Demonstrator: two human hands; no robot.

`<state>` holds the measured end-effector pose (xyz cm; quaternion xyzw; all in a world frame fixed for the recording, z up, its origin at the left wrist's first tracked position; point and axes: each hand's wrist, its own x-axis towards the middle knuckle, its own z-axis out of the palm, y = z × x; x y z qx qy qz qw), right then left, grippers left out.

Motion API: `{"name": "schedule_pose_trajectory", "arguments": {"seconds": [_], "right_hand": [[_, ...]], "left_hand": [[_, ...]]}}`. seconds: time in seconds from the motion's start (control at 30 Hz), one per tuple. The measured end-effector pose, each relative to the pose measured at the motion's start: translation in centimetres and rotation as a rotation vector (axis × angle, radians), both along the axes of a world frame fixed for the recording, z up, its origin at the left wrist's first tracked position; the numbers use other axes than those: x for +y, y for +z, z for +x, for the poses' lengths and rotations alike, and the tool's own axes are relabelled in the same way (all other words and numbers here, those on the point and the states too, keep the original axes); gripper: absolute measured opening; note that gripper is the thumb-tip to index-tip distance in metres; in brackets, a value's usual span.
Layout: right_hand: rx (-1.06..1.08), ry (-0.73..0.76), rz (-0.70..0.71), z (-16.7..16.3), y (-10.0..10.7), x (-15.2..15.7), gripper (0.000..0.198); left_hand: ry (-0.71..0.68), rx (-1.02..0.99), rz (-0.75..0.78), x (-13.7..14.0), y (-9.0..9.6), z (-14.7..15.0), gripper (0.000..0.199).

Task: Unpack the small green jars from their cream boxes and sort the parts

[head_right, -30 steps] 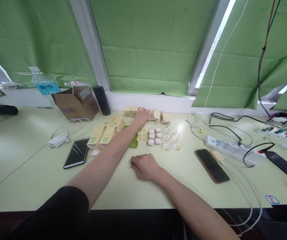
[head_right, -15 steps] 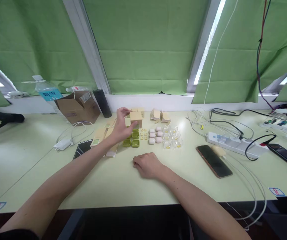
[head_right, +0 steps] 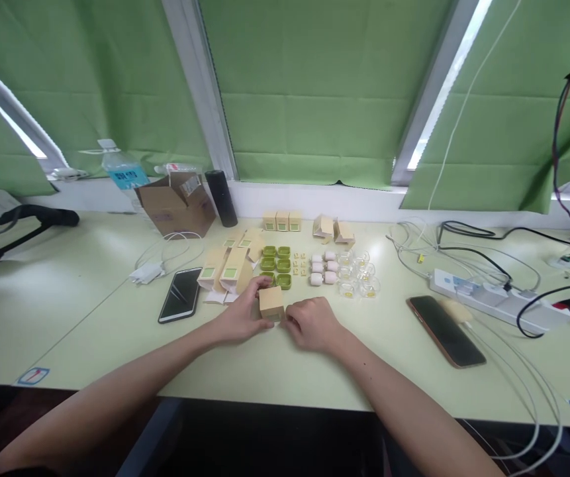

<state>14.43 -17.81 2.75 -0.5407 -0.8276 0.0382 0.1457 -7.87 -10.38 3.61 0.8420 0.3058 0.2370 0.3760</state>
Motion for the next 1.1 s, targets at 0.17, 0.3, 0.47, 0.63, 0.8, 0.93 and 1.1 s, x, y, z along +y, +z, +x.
{"name": "schedule_pose_trajectory", "arguments": {"seconds": [0.17,0.3,0.47,0.63,0.8,0.93,1.1], "right_hand": [[0.009,-0.002,0.024,0.3,-0.3,0.2,0.018],[0.035,-0.051,0.061,0.4,-0.6,0.4,0.016],[0.08,-0.149,0.123,0.5,-1.0,0.6,0.015],[0.19,-0.195,0.163,0.7,-1.1,0.8,0.016],[0.517,-0.192,0.208,0.6,-0.7,0.7,0.01],[0.761,-0.151,0.15,0.1,-0.1,0.3,0.02],[0.881,-0.072,0.071,-0.6,0.2,-0.2,0.034]], "left_hand": [[-0.234,-0.021,-0.211,1.1,1.0,-0.8,0.088],[-0.228,-0.031,-0.287,1.3,0.8,-0.5,0.069],[-0.131,0.0,-0.185,1.3,0.0,-0.1,0.048],[-0.122,-0.111,-0.014,1.0,-0.4,-0.1,0.044],[-0.03,-0.16,0.195,0.4,-0.4,0.0,0.047],[0.019,-0.162,0.354,0.2,-0.8,-0.1,0.049],[0.015,-0.148,0.531,0.1,-1.3,0.0,0.053]]}}
